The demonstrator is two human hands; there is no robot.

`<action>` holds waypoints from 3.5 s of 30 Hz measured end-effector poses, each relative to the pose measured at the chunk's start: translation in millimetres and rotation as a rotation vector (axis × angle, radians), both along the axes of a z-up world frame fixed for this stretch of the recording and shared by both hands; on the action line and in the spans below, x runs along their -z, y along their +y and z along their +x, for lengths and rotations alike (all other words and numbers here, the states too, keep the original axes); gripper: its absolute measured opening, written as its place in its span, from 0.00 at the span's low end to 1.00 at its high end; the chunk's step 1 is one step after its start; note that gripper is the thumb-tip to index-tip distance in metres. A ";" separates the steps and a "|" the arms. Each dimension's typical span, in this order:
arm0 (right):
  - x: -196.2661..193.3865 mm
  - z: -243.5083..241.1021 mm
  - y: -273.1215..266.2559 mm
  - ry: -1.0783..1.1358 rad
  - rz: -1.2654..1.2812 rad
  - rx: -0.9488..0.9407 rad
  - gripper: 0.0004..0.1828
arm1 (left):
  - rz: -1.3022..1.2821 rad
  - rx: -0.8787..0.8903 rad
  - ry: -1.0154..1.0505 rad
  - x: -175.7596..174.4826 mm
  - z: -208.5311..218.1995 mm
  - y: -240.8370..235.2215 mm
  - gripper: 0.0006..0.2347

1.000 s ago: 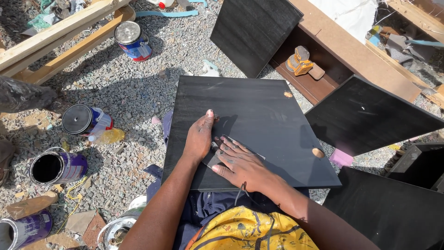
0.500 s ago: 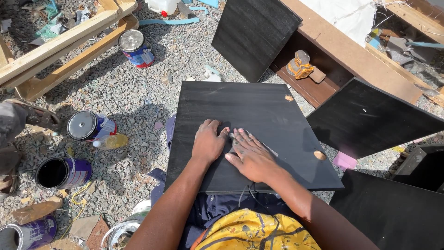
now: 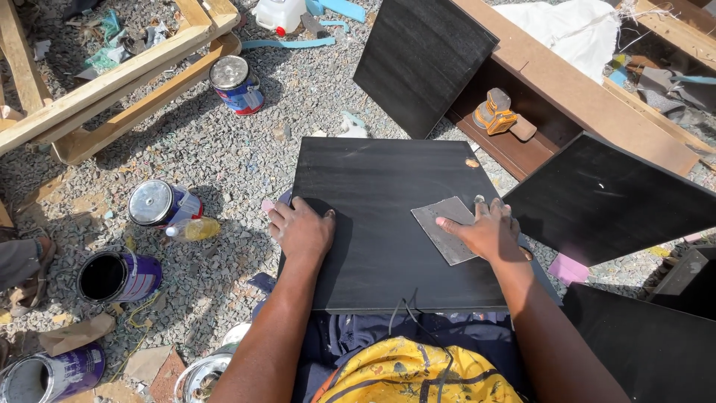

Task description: The person sands a black rectangular wooden board using a sanding block. They hold the board on their lap and rub the surface with the block, occasionally flipping the board to sand different areas.

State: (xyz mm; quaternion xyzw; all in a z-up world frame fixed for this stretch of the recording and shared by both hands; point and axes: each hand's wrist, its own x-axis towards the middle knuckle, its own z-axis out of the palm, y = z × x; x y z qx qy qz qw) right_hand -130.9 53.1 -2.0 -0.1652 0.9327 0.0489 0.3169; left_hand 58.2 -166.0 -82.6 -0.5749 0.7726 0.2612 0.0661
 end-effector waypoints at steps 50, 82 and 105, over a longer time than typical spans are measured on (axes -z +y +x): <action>109.9 19.4 -143.4 -0.132 -0.124 -0.554 0.43 | 0.104 -0.441 0.256 20.4 -49.0 -78.0 0.21; 172.3 0.4 -275.6 -0.098 -0.194 -0.569 0.35 | 0.271 -0.747 0.576 7.5 -67.5 -80.8 0.40; 167.7 -102.9 -152.4 0.017 -0.080 -0.399 0.40 | 0.059 -0.673 0.580 59.6 -36.3 -85.0 0.32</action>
